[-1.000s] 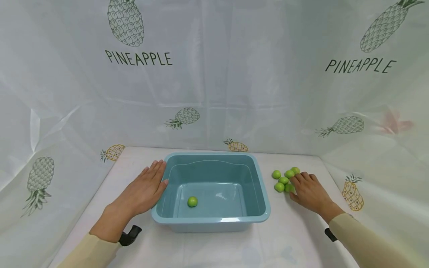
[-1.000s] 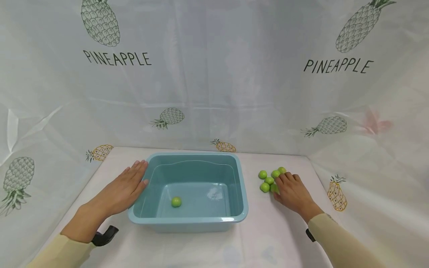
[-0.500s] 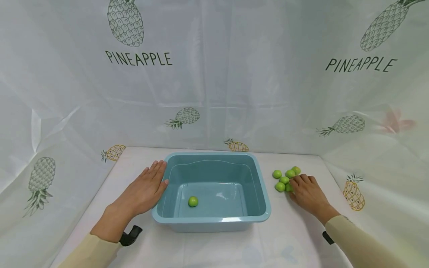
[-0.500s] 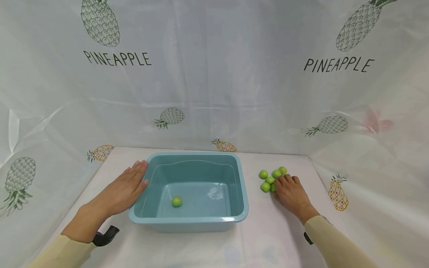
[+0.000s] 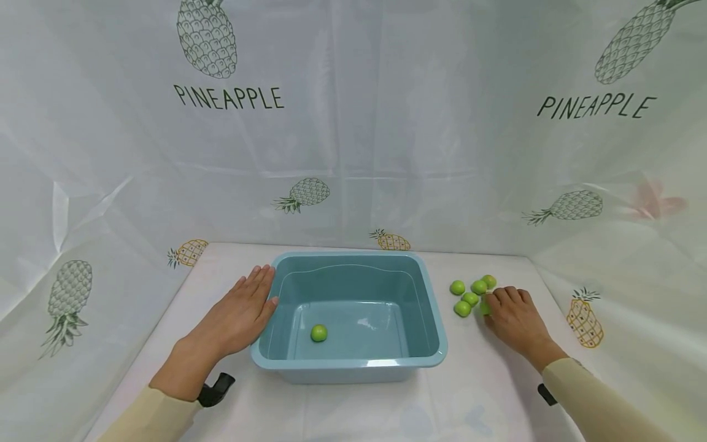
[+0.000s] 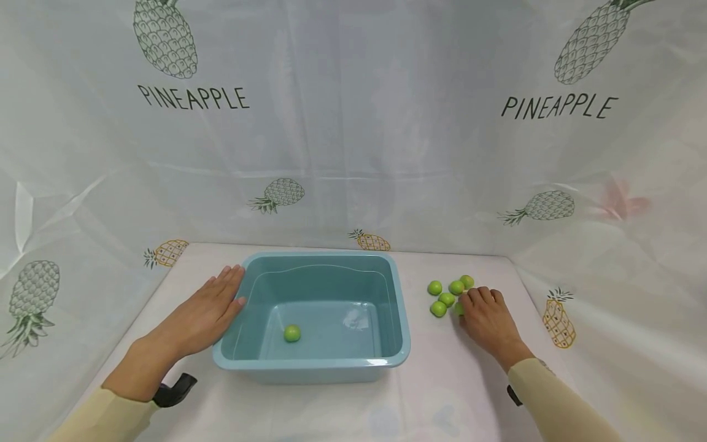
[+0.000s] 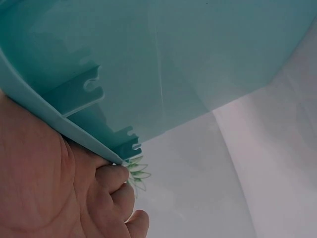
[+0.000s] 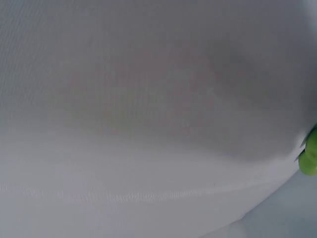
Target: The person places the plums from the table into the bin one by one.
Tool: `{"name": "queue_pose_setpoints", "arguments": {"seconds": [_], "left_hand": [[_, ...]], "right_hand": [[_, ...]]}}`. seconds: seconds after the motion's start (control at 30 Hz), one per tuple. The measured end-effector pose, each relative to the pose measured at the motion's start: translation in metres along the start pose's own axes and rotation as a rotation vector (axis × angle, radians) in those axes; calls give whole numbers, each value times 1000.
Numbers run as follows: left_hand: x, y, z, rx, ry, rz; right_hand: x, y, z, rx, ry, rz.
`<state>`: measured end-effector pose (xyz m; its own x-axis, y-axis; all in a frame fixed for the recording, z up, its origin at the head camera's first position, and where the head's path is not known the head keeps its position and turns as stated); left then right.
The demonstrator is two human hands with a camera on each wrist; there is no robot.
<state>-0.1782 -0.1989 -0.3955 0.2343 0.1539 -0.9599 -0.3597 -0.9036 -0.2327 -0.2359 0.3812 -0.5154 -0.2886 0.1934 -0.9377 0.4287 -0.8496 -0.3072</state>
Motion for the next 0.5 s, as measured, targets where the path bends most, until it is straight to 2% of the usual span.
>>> {"name": "queue_pose_setpoints", "arguments": {"seconds": [0.5], "left_hand": [[-1, -1, 1, 1, -28, 59]], "right_hand": [[-9, -14, 5, 4, -92, -8]]}}
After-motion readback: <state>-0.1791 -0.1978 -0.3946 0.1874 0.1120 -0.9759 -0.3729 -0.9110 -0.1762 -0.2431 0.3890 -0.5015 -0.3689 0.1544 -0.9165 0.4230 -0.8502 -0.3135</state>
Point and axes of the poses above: each hand's wrist, its own z-axis towards the middle knuckle, its own x-axis out of the palm, y = z × x, the point moved 2 cm from there along z, towards the middle knuckle, and after that the axes turned 15 degrees about y, right-handed, at the moved point
